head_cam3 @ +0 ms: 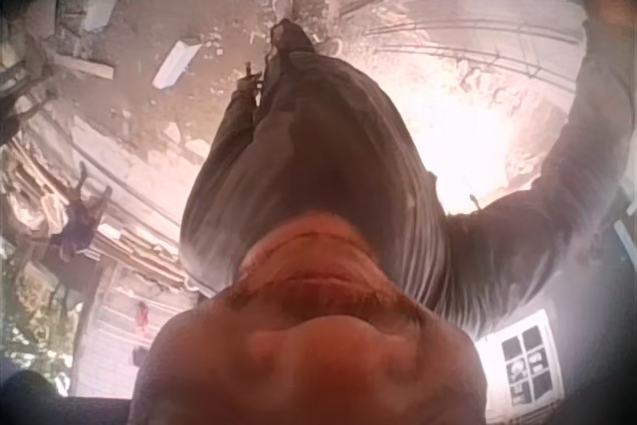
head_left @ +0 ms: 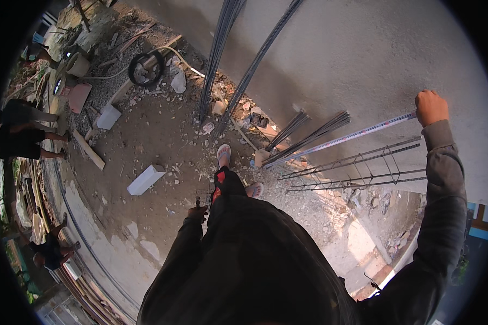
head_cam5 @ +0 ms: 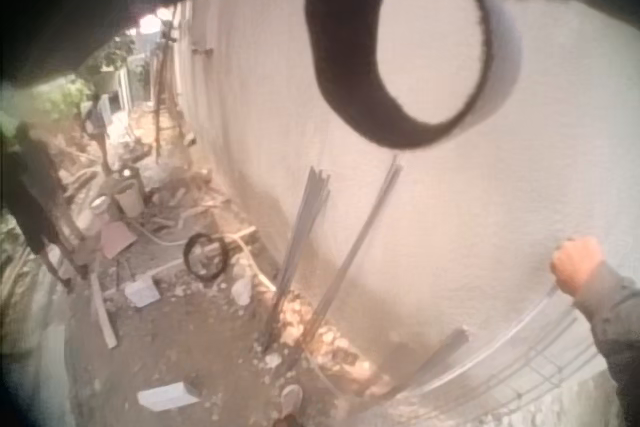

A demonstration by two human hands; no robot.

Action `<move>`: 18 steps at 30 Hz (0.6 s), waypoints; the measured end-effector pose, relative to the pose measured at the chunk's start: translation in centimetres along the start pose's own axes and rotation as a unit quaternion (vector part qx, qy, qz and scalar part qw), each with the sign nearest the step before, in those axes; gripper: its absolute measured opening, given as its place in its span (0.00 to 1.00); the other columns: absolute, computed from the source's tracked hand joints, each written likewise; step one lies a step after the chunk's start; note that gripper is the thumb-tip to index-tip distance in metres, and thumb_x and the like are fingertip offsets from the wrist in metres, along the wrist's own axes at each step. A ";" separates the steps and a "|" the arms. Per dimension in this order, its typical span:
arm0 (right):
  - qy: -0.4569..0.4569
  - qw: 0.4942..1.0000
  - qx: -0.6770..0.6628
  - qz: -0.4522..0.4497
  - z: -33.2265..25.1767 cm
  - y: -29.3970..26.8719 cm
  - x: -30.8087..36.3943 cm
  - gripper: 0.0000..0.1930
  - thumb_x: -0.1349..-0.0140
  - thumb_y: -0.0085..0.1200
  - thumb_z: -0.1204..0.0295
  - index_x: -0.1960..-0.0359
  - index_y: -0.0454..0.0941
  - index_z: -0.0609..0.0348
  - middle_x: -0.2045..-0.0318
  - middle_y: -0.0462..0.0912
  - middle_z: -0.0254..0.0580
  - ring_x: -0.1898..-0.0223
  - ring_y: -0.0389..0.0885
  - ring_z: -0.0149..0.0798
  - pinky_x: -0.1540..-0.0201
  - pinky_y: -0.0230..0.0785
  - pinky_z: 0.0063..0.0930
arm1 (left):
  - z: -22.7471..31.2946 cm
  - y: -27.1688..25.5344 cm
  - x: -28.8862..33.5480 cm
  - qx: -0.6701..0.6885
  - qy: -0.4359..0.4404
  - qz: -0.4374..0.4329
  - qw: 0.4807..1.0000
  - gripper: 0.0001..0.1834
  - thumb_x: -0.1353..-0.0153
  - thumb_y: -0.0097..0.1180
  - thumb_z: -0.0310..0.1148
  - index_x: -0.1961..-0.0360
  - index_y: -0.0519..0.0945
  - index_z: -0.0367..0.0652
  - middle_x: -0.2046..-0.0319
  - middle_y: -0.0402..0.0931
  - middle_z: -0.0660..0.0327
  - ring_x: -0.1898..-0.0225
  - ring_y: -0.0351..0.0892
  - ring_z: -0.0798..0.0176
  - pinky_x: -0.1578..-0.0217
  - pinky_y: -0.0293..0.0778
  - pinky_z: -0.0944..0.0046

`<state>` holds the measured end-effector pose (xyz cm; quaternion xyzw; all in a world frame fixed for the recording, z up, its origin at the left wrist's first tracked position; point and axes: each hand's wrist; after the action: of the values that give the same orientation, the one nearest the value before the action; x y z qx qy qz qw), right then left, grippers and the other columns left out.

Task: The person measures and arranges steel rebar rods on a construction site. They use a tape measure to check lengths and then assemble the rods into a rectangular cage structure using wire ties and pliers. The person works on the ground, manipulating the metal components to form a structural unit.

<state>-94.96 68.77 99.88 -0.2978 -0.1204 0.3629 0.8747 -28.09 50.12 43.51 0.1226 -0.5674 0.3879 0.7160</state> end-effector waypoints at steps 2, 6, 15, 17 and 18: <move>0.003 1.000 -0.003 -0.011 0.1 -0.4 -0.6 0.03 0.44 0.63 0.69 0.68 0.86 0.49 0.60 0.85 0.37 0.53 0.83 0.42 0.57 0.79 0.36 | 0.9 -0.1 1.1 -0.010 0.020 -0.012 1.000 0.18 0.42 0.68 0.46 0.61 0.84 0.42 0.73 0.83 0.60 0.84 0.74 0.65 0.85 0.68 0.62; 0.028 0.999 -0.005 -0.020 -0.3 -0.1 -1.6 0.06 0.47 0.67 0.69 0.66 0.87 0.47 0.61 0.86 0.36 0.53 0.83 0.41 0.58 0.80 0.36 | 2.0 0.3 2.7 0.004 0.059 -0.010 0.998 0.19 0.42 0.68 0.44 0.61 0.84 0.37 0.72 0.83 0.58 0.83 0.76 0.64 0.84 0.69 0.62; 0.029 1.000 -0.005 0.004 -1.5 0.7 -1.9 0.14 0.50 0.71 0.70 0.60 0.86 0.45 0.59 0.86 0.33 0.50 0.83 0.39 0.60 0.83 0.42 | -0.5 -0.1 -0.9 0.031 0.117 -0.034 0.992 0.20 0.44 0.70 0.43 0.62 0.86 0.36 0.70 0.82 0.58 0.73 0.81 0.62 0.75 0.77 0.60; 0.053 0.998 0.025 -0.023 -2.2 1.4 -2.5 0.15 0.51 0.71 0.70 0.59 0.85 0.46 0.57 0.85 0.33 0.48 0.82 0.39 0.59 0.84 0.44 | -0.2 -0.9 -2.4 -0.046 0.168 -0.029 0.984 0.22 0.45 0.71 0.45 0.61 0.86 0.36 0.69 0.83 0.58 0.72 0.81 0.62 0.74 0.77 0.60; 0.053 0.998 0.016 -0.023 -2.1 1.5 -2.2 0.15 0.51 0.71 0.70 0.60 0.85 0.46 0.57 0.85 0.33 0.48 0.82 0.39 0.59 0.84 0.45 | 0.0 -1.0 -2.4 -0.054 0.161 -0.025 0.985 0.23 0.46 0.71 0.47 0.61 0.87 0.36 0.69 0.84 0.58 0.72 0.81 0.62 0.74 0.77 0.60</move>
<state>-96.46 67.12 97.29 -0.3000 -0.0747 0.3279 0.8927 -27.57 48.46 41.54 0.0337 -0.4612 0.3529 0.8134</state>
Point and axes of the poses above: each hand's wrist, its own x-axis away from the middle knuckle, its own y-axis out of the palm, z = x × y
